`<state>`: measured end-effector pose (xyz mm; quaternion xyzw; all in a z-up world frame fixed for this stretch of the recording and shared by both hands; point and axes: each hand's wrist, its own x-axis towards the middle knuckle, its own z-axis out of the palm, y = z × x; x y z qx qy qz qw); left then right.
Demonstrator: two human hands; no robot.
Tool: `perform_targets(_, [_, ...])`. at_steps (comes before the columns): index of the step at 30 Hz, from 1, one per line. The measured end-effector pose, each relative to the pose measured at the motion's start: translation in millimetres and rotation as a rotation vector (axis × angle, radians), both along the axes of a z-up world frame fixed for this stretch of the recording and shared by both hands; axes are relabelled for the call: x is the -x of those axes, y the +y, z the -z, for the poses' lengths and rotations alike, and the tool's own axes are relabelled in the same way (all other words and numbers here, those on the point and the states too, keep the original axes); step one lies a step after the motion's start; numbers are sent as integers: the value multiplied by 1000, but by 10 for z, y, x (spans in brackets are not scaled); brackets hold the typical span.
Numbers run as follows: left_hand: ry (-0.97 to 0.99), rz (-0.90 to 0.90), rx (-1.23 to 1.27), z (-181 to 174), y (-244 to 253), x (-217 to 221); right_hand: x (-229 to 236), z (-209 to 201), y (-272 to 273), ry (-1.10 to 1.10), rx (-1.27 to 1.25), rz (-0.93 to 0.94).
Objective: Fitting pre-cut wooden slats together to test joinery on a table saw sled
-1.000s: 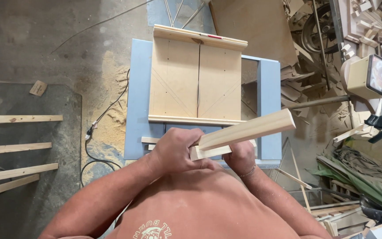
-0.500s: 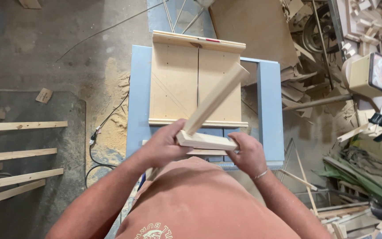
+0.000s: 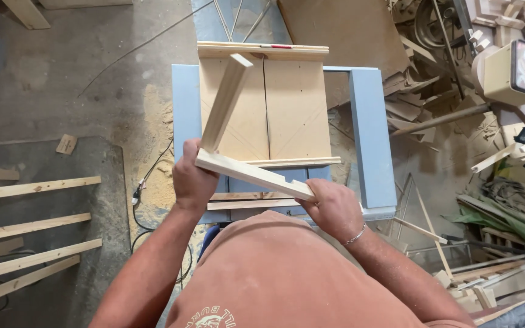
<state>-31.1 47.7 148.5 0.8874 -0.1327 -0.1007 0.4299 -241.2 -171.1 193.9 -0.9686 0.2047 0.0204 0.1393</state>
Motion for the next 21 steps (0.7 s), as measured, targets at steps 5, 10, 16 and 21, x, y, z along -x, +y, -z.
perform_targets(5, [101, 129, -341, -35, -19, -158, -119, -472, -31, 426, -177, 35])
perform_targets(10, [316, 81, -351, -115, 139, -456, -129, -915, 73, 451, -367, 155])
perform_targets(16, [897, 326, 591, -75, 99, -209, -377, -470, 28, 254, -600, 268])
perform_targets(21, [1067, 466, 655, -256, -188, 29, -646, -439, 218, 197, -668, 128])
